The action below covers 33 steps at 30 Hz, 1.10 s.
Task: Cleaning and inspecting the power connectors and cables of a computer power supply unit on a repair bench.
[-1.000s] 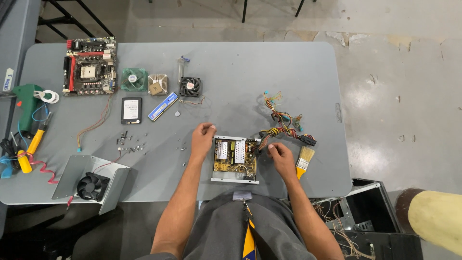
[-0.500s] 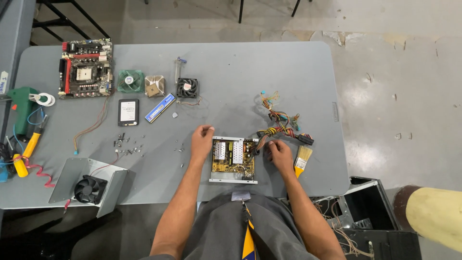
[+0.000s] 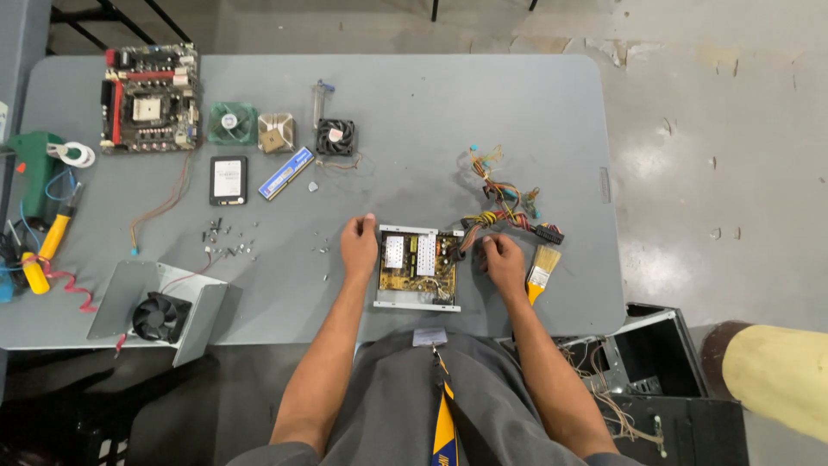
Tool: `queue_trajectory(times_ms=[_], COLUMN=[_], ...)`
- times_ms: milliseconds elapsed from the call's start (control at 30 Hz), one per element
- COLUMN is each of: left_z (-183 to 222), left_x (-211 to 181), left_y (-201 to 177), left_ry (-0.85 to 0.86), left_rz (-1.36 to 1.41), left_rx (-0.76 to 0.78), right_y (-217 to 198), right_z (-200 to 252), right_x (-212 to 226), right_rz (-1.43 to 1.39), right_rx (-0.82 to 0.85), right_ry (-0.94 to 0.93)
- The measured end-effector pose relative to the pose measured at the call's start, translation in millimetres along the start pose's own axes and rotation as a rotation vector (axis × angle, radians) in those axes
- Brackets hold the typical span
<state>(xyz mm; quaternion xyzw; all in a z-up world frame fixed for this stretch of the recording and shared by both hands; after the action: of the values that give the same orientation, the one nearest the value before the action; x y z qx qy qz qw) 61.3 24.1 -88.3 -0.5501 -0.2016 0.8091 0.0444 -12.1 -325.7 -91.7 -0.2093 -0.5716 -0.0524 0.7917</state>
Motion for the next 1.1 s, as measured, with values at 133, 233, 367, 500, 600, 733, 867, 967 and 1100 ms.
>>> queue_trajectory(times_ms=[133,233,367,500,600,733,867,967,1100], left_z=[-2.0,13.3,54.9,68.1,77.0,69.9,63.0,61.1,65.3], left_x=[16.1,19.6,-4.2,-23.5,-44.7,-34.8,-30.2,-53.5,-106.3], left_y=[4.7,5.0,-5.7,1.1,2.1,6.3,0.5,-13.7,-17.7], left_ry=[-0.027,0.010,-0.014,0.003,0.018,0.020,0.016,0.111,0.413], left_rz=[0.027,0.112,0.091,-0.045,-0.170,-0.218,-0.208,-0.221,-0.240], left_rx=[0.004,0.044,0.097,0.214,0.323,0.306,0.248,0.119,-0.020], right_y=[-2.4,-3.7,0.1,14.2,26.1,28.7,28.8,33.2,39.2], right_z=[-8.0,-6.4,3.8,7.6,-8.1,-30.2,-25.6,-35.5,-25.6], right_x=[-23.6,-30.0,-18.5,19.4,23.5,-9.7,6.0,-12.6,15.8], right_rz=[0.023,-0.010,-0.266,-0.630,-0.808,-0.889,-0.969,-0.992,-1.047], right_rx=[-0.001,0.022,0.046,0.069,0.105,0.100,0.164,0.229,0.279], right_ry=[-0.031,-0.092,0.107,0.374,0.495,0.518,0.440,0.376,0.358])
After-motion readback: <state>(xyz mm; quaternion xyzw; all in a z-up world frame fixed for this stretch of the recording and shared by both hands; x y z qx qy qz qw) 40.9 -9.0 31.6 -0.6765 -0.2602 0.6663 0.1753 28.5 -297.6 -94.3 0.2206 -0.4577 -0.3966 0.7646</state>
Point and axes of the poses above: each hand's wrist, its own z-axis away from the middle knuckle, its own y-axis out of the palm, x = y × z, the point moved 9 cm from there along -z, towards the middle knuckle, and after that the axes turned 5 degrees about -z, right-handed, at the moved point
